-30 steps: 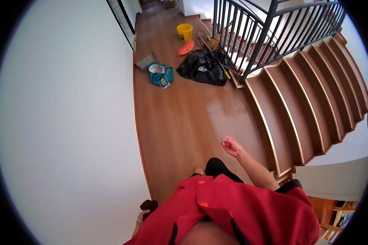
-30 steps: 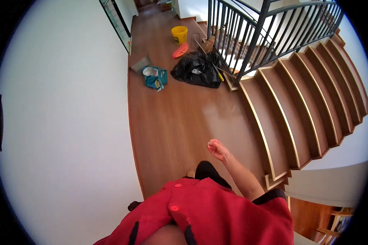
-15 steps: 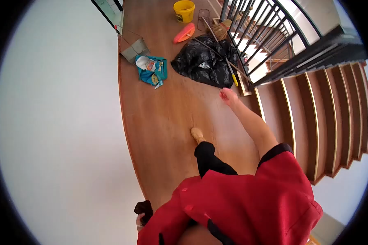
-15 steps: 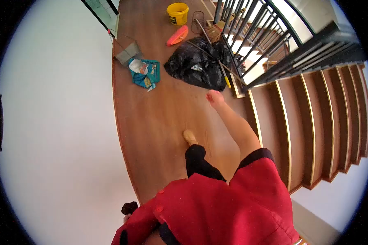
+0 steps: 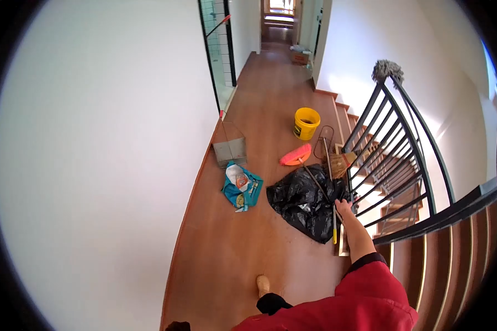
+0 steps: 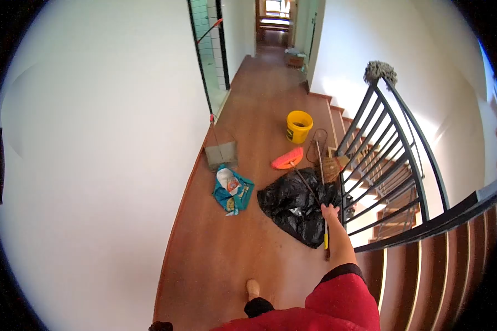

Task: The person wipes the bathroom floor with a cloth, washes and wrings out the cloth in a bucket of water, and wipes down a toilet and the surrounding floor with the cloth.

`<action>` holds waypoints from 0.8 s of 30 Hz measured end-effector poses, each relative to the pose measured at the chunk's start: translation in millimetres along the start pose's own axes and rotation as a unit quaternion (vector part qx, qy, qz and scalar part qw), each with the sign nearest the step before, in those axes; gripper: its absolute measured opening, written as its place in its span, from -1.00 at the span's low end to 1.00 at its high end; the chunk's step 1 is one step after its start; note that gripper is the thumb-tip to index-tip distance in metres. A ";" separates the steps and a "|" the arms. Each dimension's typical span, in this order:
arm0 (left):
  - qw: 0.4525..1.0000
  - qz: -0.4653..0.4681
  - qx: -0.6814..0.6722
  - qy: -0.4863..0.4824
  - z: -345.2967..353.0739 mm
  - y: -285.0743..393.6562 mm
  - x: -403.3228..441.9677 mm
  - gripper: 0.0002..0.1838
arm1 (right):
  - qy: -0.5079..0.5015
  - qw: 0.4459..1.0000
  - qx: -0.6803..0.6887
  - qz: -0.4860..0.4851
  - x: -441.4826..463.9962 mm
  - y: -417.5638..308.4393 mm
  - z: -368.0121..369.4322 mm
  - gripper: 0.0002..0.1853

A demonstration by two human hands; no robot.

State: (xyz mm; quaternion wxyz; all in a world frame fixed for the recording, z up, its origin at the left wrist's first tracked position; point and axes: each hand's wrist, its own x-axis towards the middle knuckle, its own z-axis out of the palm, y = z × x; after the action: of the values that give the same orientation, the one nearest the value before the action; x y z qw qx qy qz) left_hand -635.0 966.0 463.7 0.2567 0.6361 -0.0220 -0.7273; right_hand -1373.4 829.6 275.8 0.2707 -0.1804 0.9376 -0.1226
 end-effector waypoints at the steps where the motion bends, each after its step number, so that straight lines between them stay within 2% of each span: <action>1: 1.000 0.014 -0.015 -0.006 -5.0 -7.7 0.1 -0.52 | -0.019 0.998 0.052 -0.004 -41.5 -11.9 -25.9 -0.35; 2: 0.999 0.020 -0.029 -0.006 -8.6 -16.0 -2.8 -0.52 | -0.030 0.999 0.027 0.014 -40.8 -8.8 -23.4 -0.35; 4: 0.999 0.017 -0.048 0.004 -22.2 -32.2 -13.2 -0.52 | -0.014 0.999 -0.031 -0.011 -71.8 2.2 -23.0 -0.33; 6: 0.997 0.024 -0.074 0.011 -37.4 -53.4 -24.2 -0.51 | -0.048 0.990 -0.118 -0.058 -102.2 20.6 -8.8 -0.36; 8: 0.994 0.036 -0.101 0.018 -56.7 -79.1 -36.5 -0.51 | -0.088 0.990 -0.109 -0.016 -162.5 27.6 3.4 -0.40; 9: 0.992 0.043 -0.116 0.021 -66.1 -93.9 -43.2 -0.51 | -0.113 0.986 -0.111 -0.050 -152.5 59.6 37.9 -0.37; 10: 0.989 0.051 -0.135 0.024 -78.6 -111.9 -49.7 -0.51 | -0.088 0.991 -0.075 -0.073 -205.9 57.5 33.3 -0.44; 11: 0.986 0.060 -0.153 0.026 -92.1 -132.0 -58.3 -0.51 | -0.116 0.975 -0.169 -0.085 -193.7 82.2 72.6 -0.52; 12: 0.982 0.069 -0.175 0.032 -105.9 -154.2 -67.0 -0.51 | -0.156 0.960 -0.194 -0.128 -207.8 95.1 96.5 -0.53; 14: 0.967 0.093 -0.235 0.040 -141.9 -213.9 -91.0 -0.50 | -0.237 0.890 -0.227 -0.315 -249.4 104.3 145.6 -0.54; 15: 0.956 0.107 -0.269 0.047 -158.5 -250.9 -106.6 -0.50 | -0.262 0.820 -0.245 -0.445 -266.1 105.3 172.1 -0.55; 16: 0.942 0.121 -0.310 0.053 -171.9 -291.8 -123.8 -0.50 | -0.285 0.760 -0.247 -0.530 -284.5 98.7 194.7 -0.55; 17: 0.924 0.137 -0.353 0.063 -181.8 -336.4 -142.4 -0.50 | -0.313 0.718 -0.244 -0.572 -311.6 85.1 213.3 -0.56; 19: 0.877 0.161 -0.443 0.091 -185.7 -423.6 -178.2 -0.50 | -0.430 0.682 -0.230 -0.546 -360.8 45.0 237.9 -0.57; 21: 0.823 0.181 -0.523 0.128 -180.2 -499.9 -214.4 -0.50 | -0.465 0.677 -0.196 -0.535 -498.5 10.1 217.1 -0.62; 23: 0.761 0.207 -0.590 0.172 -167.6 -564.9 -251.1 -0.49 | -0.446 0.611 -0.230 -0.612 -550.5 1.6 245.0 -0.64; 24: 0.730 0.214 -0.619 0.192 -157.7 -594.7 -265.9 -0.49 | -0.458 0.612 -0.253 -0.593 -573.1 5.2 261.7 -0.65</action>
State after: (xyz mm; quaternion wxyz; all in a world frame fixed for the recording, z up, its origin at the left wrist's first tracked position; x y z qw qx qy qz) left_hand -677.2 1634.9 463.5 0.7416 0.4408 0.3473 -0.3676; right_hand -778.6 1031.6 324.2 0.4770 -0.7910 0.3736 0.0845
